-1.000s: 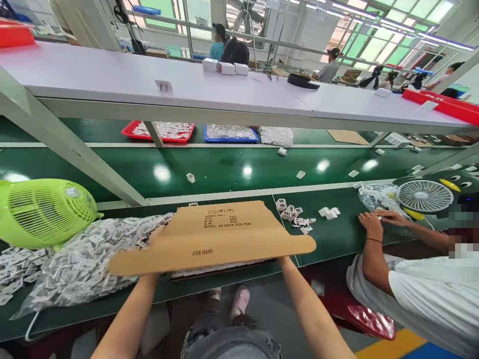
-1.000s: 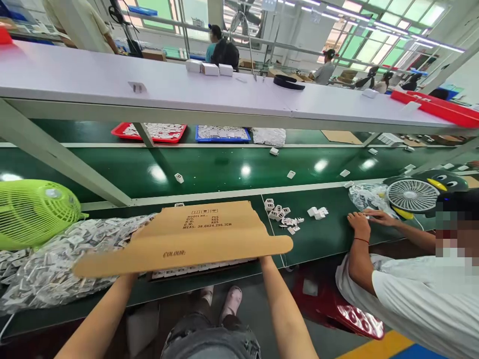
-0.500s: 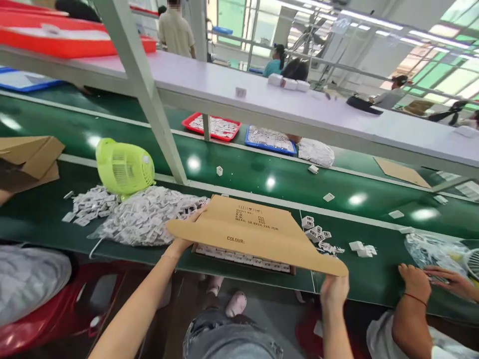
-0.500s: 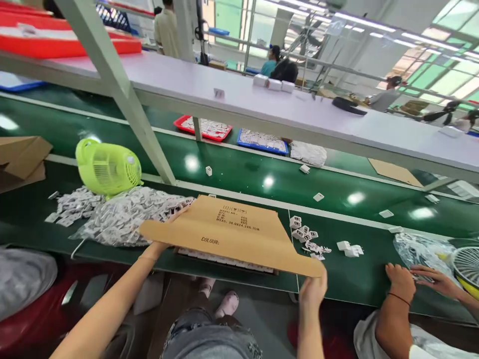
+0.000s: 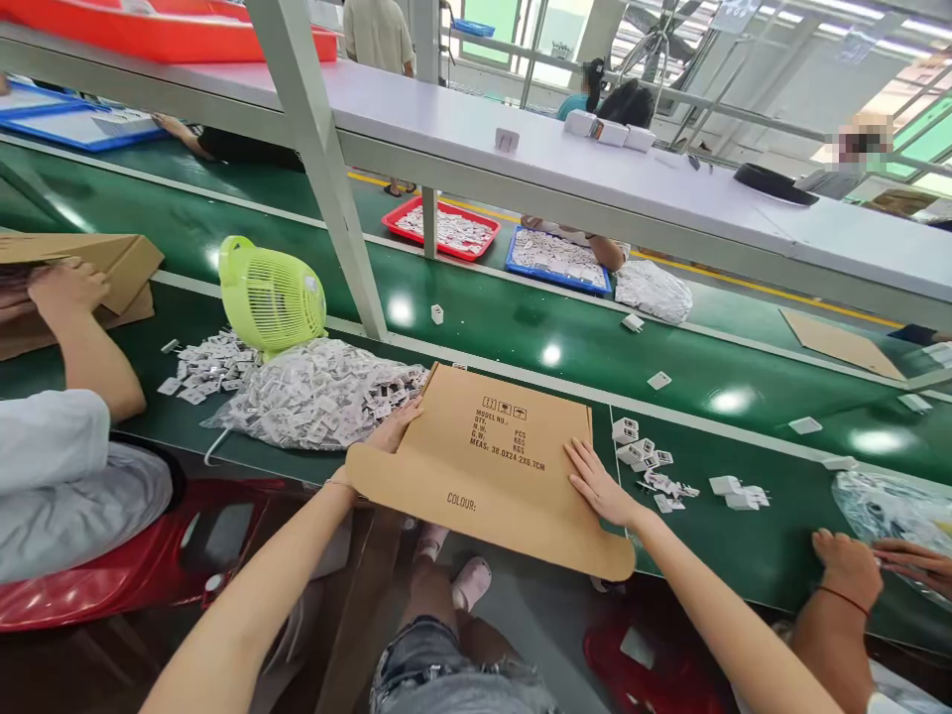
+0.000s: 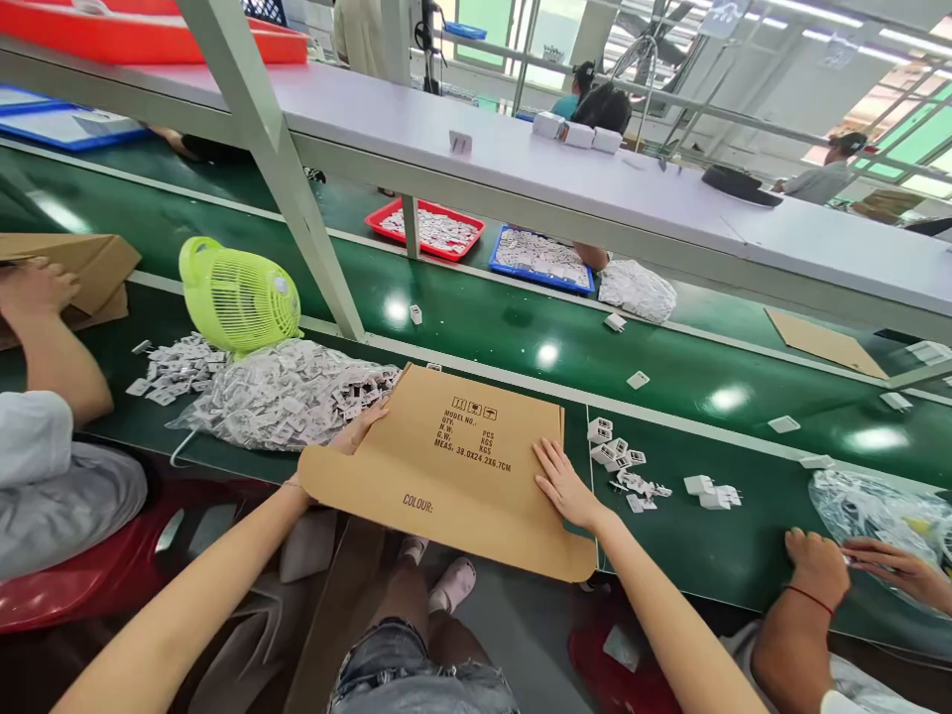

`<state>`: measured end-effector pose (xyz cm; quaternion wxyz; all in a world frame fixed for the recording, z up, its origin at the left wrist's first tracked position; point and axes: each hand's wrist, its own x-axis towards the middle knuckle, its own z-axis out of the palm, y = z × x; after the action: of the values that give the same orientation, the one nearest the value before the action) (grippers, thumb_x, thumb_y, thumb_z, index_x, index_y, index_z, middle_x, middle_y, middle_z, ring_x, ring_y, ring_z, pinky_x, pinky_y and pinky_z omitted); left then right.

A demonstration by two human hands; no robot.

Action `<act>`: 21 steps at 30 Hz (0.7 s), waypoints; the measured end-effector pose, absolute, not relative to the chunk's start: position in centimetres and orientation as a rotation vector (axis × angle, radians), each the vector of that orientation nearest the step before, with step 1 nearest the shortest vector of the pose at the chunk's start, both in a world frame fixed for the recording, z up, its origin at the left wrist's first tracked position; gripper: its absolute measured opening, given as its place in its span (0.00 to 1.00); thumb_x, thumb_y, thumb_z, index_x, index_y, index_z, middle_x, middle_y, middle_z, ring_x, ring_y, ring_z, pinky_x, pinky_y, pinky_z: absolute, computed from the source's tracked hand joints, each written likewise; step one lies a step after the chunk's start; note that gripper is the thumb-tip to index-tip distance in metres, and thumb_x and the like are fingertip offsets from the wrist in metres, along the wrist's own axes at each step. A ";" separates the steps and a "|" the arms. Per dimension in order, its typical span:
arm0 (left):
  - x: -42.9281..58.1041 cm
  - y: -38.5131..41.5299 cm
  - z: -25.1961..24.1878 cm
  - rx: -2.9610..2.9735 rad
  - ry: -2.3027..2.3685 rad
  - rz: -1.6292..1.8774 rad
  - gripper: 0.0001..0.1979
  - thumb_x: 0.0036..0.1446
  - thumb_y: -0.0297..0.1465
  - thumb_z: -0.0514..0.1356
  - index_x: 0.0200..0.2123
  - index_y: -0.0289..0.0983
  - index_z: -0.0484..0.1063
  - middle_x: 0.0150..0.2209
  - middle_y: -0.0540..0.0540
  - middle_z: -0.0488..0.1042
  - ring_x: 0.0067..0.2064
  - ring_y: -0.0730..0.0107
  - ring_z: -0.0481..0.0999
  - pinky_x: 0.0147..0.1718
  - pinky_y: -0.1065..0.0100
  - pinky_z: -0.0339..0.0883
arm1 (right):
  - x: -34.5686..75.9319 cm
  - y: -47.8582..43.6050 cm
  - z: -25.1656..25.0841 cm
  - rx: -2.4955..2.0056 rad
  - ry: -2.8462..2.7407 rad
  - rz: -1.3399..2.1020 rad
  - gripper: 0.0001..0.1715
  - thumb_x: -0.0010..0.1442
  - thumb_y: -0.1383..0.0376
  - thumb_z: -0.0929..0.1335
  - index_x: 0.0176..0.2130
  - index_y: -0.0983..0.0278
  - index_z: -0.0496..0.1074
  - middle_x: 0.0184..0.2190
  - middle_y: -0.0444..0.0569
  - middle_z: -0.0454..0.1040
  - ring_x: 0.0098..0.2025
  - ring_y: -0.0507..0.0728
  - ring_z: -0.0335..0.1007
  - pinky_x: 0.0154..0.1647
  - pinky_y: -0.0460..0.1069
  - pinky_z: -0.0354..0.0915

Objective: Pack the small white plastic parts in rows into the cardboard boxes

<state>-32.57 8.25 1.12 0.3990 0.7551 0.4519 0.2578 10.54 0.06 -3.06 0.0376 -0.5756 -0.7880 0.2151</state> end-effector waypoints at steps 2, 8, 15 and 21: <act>-34.3 8.7 0.6 2.206 1.071 0.474 0.35 0.44 0.38 0.59 0.56 0.34 0.56 0.61 0.39 0.52 0.62 0.58 0.49 0.59 0.57 0.42 | 10.5 -0.5 -4.2 -1.762 -2.410 0.595 0.31 0.63 0.54 0.50 0.62 0.56 0.35 0.64 0.43 0.33 0.64 0.56 0.24 0.63 0.57 0.39; -37.4 10.0 1.6 2.478 0.916 0.175 0.34 0.46 0.38 0.56 0.57 0.35 0.54 0.58 0.42 0.59 0.59 0.65 0.55 0.56 0.65 0.47 | 10.4 -0.2 -3.0 -1.828 -2.439 0.628 0.32 0.62 0.50 0.50 0.62 0.54 0.37 0.64 0.43 0.37 0.65 0.58 0.29 0.62 0.61 0.35; -38.2 11.1 0.9 2.393 0.904 0.013 0.25 0.55 0.28 0.43 0.57 0.38 0.55 0.60 0.48 0.55 0.61 0.74 0.52 0.56 0.69 0.49 | 6.3 -0.7 -4.3 -2.016 -2.210 0.319 0.37 0.60 0.48 0.52 0.62 0.63 0.44 0.63 0.53 0.42 0.64 0.63 0.31 0.61 0.64 0.37; -37.8 12.1 2.2 2.377 0.928 -0.022 0.21 0.54 0.30 0.46 0.51 0.41 0.63 0.57 0.51 0.62 0.60 0.72 0.54 0.54 0.68 0.53 | 5.5 -1.4 -5.6 -1.989 -2.187 0.200 0.37 0.60 0.49 0.52 0.63 0.62 0.39 0.64 0.49 0.32 0.64 0.64 0.28 0.61 0.65 0.33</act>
<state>-37.84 12.09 2.17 0.2904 0.8914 0.3479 -0.0084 5.50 -1.37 -5.55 0.0894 -0.6686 -0.7352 0.0672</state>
